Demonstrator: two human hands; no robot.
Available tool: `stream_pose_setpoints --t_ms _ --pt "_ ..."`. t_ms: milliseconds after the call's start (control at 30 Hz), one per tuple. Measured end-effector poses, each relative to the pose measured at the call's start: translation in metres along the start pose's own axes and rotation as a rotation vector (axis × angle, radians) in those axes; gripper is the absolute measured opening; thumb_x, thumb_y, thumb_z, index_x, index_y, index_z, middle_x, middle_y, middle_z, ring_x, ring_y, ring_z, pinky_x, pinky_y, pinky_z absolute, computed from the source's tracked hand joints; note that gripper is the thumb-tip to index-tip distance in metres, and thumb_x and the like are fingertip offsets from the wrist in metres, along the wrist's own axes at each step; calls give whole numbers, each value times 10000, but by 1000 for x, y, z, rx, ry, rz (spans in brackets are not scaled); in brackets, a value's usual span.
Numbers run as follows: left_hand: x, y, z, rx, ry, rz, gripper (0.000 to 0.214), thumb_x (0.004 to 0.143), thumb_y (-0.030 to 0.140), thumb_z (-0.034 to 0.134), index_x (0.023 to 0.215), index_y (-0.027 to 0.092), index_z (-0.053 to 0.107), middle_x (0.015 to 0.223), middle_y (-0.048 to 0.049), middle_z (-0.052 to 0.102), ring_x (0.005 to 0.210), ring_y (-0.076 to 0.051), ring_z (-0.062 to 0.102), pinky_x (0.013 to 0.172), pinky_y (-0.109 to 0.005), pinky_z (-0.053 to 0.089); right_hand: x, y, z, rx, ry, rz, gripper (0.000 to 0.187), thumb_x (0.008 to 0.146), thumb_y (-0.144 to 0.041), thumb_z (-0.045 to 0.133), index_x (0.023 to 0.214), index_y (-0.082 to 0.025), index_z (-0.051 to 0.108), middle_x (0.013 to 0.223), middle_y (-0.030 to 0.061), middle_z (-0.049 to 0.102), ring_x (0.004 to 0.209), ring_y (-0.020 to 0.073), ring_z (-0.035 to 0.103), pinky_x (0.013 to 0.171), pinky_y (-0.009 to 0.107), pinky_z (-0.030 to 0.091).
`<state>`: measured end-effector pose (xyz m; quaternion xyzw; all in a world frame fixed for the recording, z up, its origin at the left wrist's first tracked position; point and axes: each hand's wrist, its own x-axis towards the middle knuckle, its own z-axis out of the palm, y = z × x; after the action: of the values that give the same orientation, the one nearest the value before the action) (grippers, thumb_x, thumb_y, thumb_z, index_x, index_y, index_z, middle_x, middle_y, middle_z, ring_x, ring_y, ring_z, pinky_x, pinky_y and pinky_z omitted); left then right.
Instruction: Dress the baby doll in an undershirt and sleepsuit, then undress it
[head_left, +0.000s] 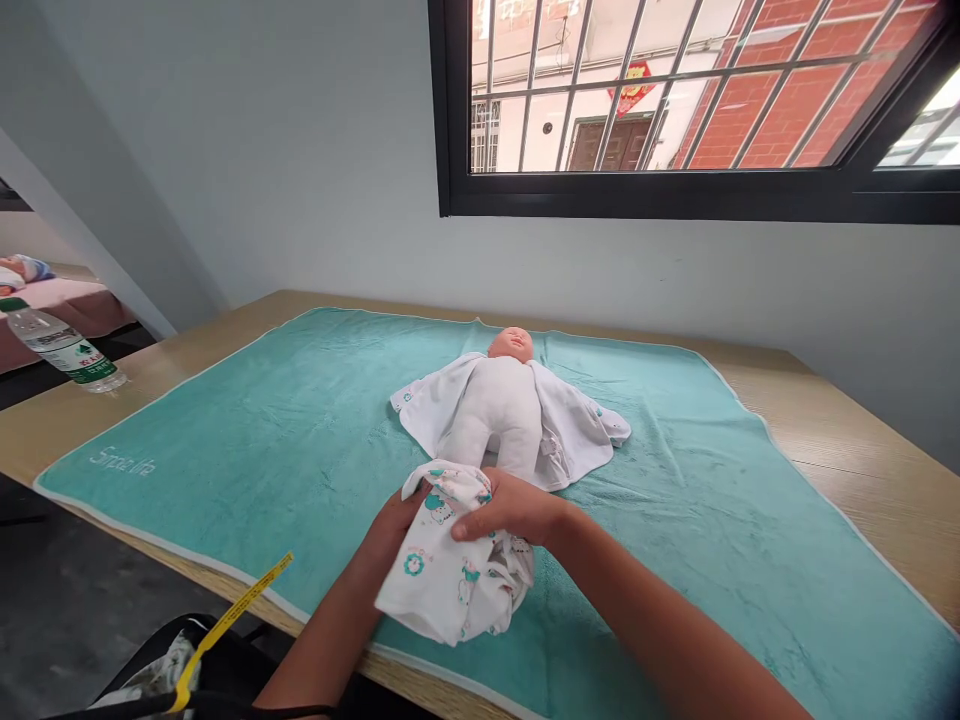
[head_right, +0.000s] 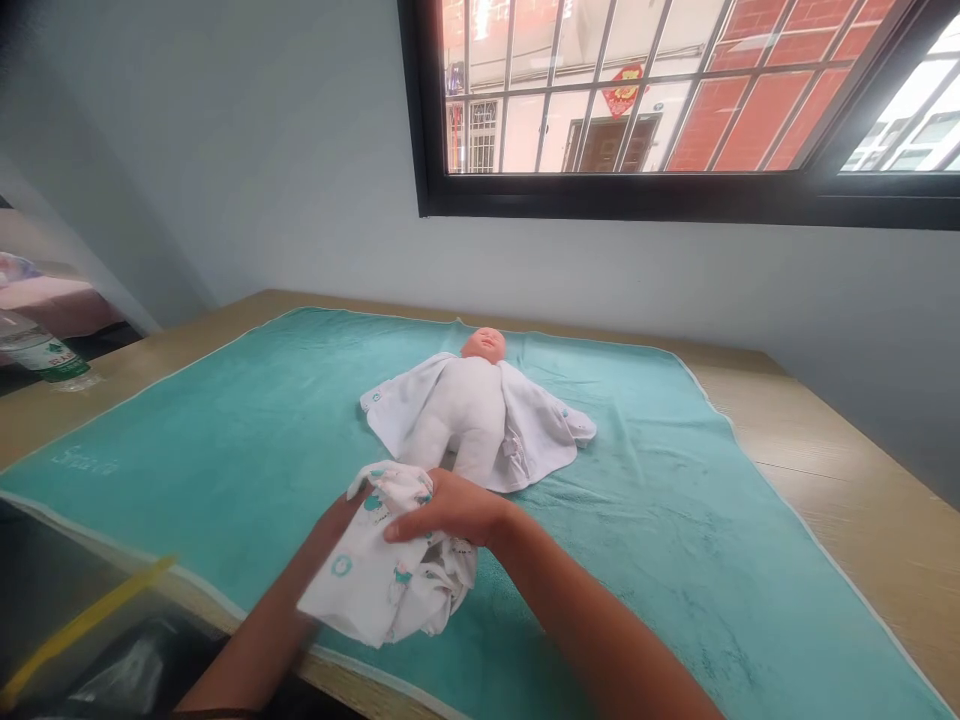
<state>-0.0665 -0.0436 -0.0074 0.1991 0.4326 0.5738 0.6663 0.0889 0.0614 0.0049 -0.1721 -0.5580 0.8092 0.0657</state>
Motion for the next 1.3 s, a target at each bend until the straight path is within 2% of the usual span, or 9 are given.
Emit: stream_pose_setpoints --t_ms 100,200,367,500,667,800,967,1133,1300 --pt "-9 1 -4 155 -110 43 479 704 448 757 1063 136 698 771 -71 717 721 -227 646 620 -272 447 2 2 1 117 155 -34 350 675 -352 787 923 -130 679 860 60 684 779 188 637 753 311 507" --pt "-11 -1 -5 250 -227 26 481 609 354 838 1001 101 719 815 -92 724 735 -238 646 645 -278 464 3 5 0 203 150 -44 343 679 -353 787 902 -116 680 839 71 679 744 181 631 712 297 506" --pt "2 -8 2 -60 6 105 452 732 407 733 1091 136 688 896 -95 736 782 -241 674 729 -311 501 0 10 -2 254 3 -69 416 669 -375 792 973 -121 666 827 51 666 764 168 617 753 295 487" --pt "6 -8 5 -168 -12 20 513 780 473 669 1138 105 657 907 -125 730 820 -267 682 772 -351 510 1 5 1 140 -58 -63 485 614 -355 828 1006 -125 659 870 45 665 807 168 601 750 277 472" --pt "-11 1 6 75 -54 125 574 703 534 728 1093 116 682 945 -130 728 888 -280 665 772 -325 507 5 3 8 60 127 -68 430 620 -265 796 1018 -153 677 913 31 680 836 182 614 772 293 483" --pt "-20 2 10 291 -12 184 647 575 307 853 1167 152 643 1083 -104 704 1025 -304 625 832 -322 494 9 7 8 123 224 -62 382 640 -257 755 999 -143 686 845 37 690 782 193 629 726 302 487" --pt "-24 -6 16 172 232 179 581 647 234 750 1200 147 595 968 -85 716 869 -259 658 698 -289 495 7 7 8 171 212 -77 427 628 -260 780 1026 -144 680 861 50 697 798 210 639 744 324 490" --pt "-29 -10 19 14 290 204 515 683 250 700 1182 175 594 822 -16 679 679 -152 605 613 -231 454 7 5 11 116 214 -91 413 647 -267 781 1031 -152 683 893 48 696 852 217 632 780 321 478" --pt "-28 -12 23 89 363 246 425 676 284 695 1075 167 613 642 45 562 570 -109 510 536 -203 400 10 10 8 155 235 -56 373 661 -233 741 1022 -161 684 854 39 689 805 206 635 755 321 486"
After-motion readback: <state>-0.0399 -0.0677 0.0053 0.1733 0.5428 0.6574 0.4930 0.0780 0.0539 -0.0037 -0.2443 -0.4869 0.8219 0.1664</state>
